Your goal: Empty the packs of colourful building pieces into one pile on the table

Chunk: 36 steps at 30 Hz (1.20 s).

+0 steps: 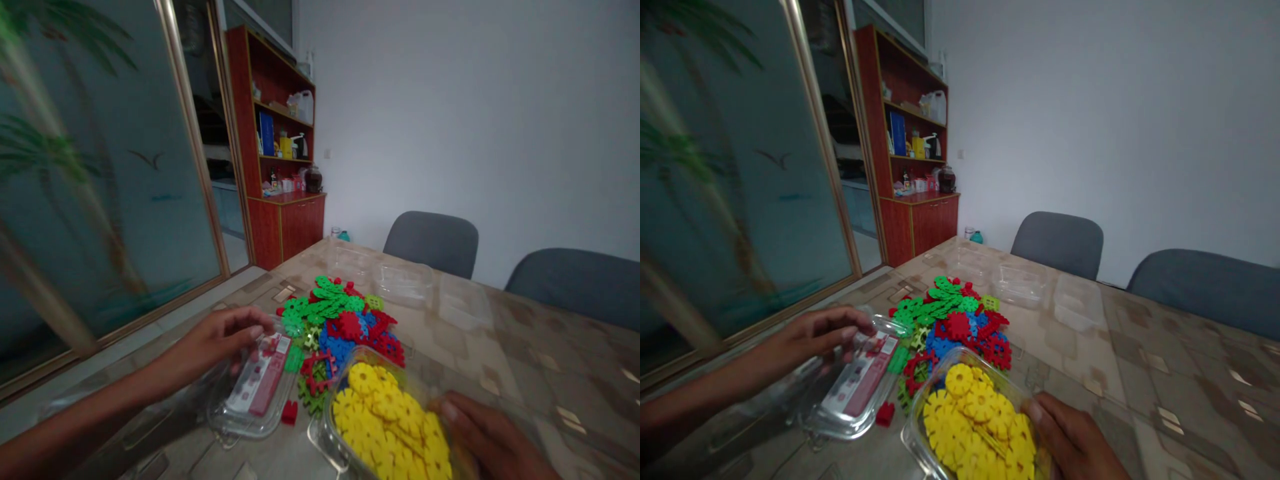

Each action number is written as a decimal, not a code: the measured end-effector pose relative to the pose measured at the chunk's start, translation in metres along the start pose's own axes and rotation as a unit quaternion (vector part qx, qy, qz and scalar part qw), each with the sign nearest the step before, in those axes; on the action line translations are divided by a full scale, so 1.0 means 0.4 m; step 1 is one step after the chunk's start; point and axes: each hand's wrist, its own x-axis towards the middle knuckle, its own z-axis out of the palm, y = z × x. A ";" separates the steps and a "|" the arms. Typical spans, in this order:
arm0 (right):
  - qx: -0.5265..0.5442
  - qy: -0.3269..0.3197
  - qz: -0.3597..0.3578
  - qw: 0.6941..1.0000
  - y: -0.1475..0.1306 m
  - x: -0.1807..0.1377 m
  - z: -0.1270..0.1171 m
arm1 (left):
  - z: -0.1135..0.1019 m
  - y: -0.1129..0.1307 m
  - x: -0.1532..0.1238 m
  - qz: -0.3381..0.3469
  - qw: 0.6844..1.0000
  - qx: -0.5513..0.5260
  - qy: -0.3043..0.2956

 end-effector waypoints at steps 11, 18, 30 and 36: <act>0.105 -0.057 -0.054 0.991 -0.143 0.174 0.060 | 0.061 0.078 0.117 -0.147 0.918 -0.217 -0.298; 0.155 0.007 -0.095 0.983 -0.215 0.241 0.064 | 0.015 0.095 0.177 -0.138 0.926 -0.272 -0.224; 0.170 0.048 -0.032 0.984 -0.076 0.205 0.020 | -0.028 0.062 0.250 -0.104 0.949 -0.279 -0.105; 0.136 0.141 -0.048 0.979 -0.021 0.215 0.008 | -0.029 0.088 0.254 -0.028 0.977 -0.203 -0.064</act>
